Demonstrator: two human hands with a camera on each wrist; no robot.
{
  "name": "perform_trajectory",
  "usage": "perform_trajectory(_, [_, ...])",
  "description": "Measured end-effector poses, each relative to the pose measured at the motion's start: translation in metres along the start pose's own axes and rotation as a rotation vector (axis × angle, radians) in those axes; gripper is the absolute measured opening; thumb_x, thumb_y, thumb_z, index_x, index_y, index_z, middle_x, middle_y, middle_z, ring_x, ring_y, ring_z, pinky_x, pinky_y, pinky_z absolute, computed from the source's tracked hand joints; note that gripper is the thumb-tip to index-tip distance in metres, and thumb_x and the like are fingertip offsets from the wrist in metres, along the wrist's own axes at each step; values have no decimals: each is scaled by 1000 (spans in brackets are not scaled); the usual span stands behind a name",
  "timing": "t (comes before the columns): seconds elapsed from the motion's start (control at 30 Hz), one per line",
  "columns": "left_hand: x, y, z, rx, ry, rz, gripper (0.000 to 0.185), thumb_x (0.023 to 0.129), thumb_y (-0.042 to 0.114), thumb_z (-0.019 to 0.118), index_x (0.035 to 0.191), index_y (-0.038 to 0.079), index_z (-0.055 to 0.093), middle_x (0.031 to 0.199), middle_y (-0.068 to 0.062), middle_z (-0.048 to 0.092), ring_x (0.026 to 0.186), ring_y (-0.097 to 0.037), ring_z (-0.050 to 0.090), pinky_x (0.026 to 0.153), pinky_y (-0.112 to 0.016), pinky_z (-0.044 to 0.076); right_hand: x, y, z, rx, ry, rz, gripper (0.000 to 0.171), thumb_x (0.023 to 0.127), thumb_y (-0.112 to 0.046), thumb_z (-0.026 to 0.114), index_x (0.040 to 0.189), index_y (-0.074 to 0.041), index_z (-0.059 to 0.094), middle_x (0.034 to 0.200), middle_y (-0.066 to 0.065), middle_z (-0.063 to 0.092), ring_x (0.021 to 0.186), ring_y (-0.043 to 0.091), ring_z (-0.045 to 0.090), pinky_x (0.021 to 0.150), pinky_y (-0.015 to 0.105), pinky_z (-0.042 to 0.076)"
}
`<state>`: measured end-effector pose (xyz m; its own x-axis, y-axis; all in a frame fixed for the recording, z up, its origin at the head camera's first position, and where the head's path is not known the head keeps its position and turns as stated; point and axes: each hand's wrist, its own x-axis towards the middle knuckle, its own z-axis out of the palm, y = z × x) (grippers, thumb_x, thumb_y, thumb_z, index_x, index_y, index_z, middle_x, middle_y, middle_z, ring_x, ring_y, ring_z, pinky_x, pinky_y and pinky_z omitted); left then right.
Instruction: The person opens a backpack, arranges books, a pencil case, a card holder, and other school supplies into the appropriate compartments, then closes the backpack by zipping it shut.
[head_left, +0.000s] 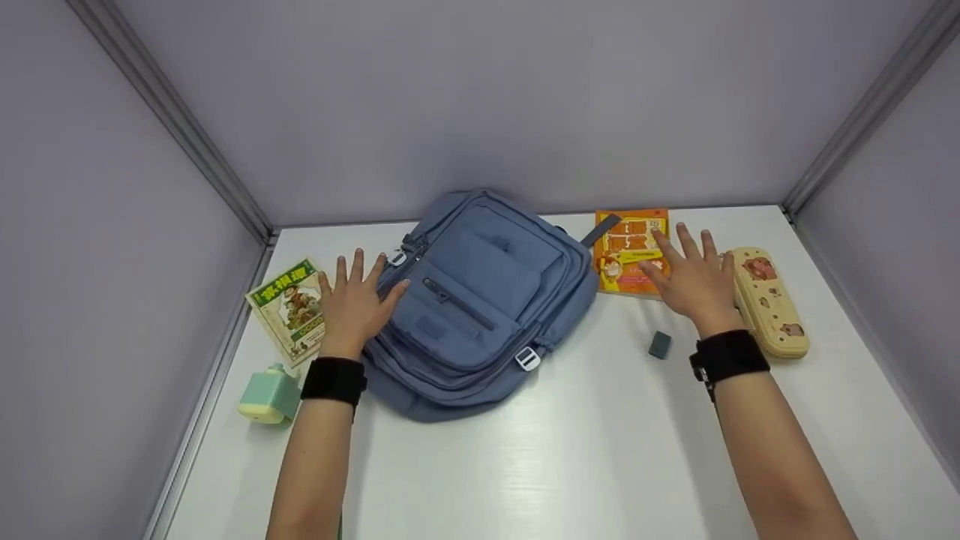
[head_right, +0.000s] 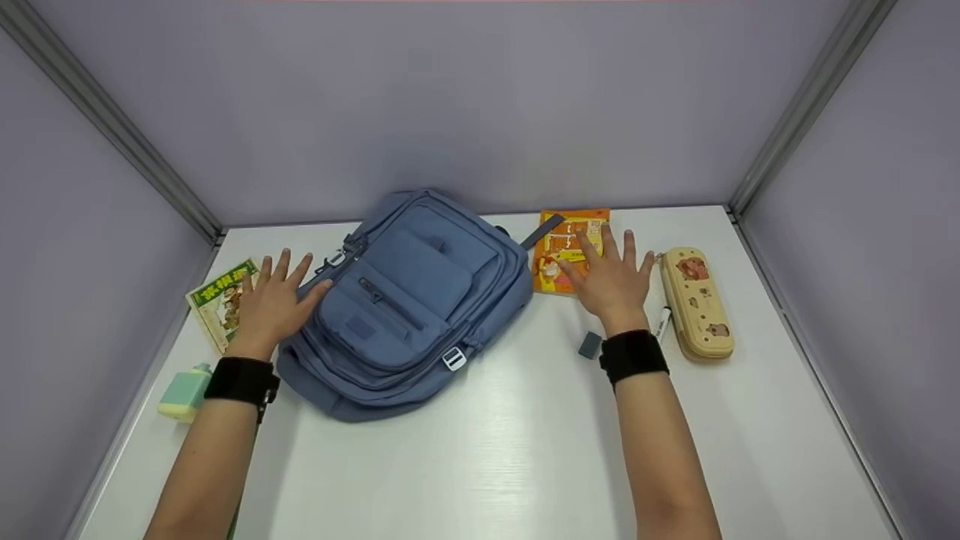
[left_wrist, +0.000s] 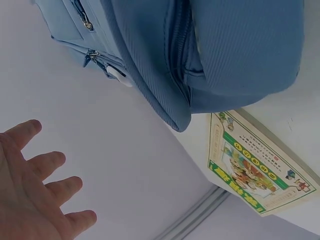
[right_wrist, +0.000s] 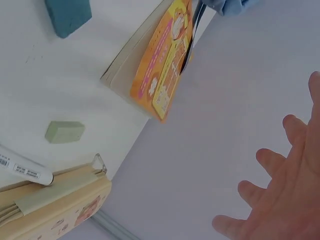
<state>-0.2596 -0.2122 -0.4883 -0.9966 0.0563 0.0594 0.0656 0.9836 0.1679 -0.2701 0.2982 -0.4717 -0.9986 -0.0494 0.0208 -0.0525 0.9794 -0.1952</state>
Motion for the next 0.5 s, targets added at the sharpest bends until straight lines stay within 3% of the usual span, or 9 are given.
perform_trajectory(0.27, [0,7,11,-20,1,11,79,95,71,30,156,21,28,160,-19,16,145,-44,12,111,-65,3,5,-38,20,-16,11,-96,71,99,-64,36,157,-24,26,162,14,15,145,46,6,106,72,4])
perform_trajectory(0.5, [-4,15,28,-18,-57,3,77,96,70,33,154,19,34,159,-21,21,142,-46,20,110,-66,10,-4,-79,44,-68,-67,-195,71,96,-70,30,156,-32,26,162,10,17,147,40,6,111,65,2])
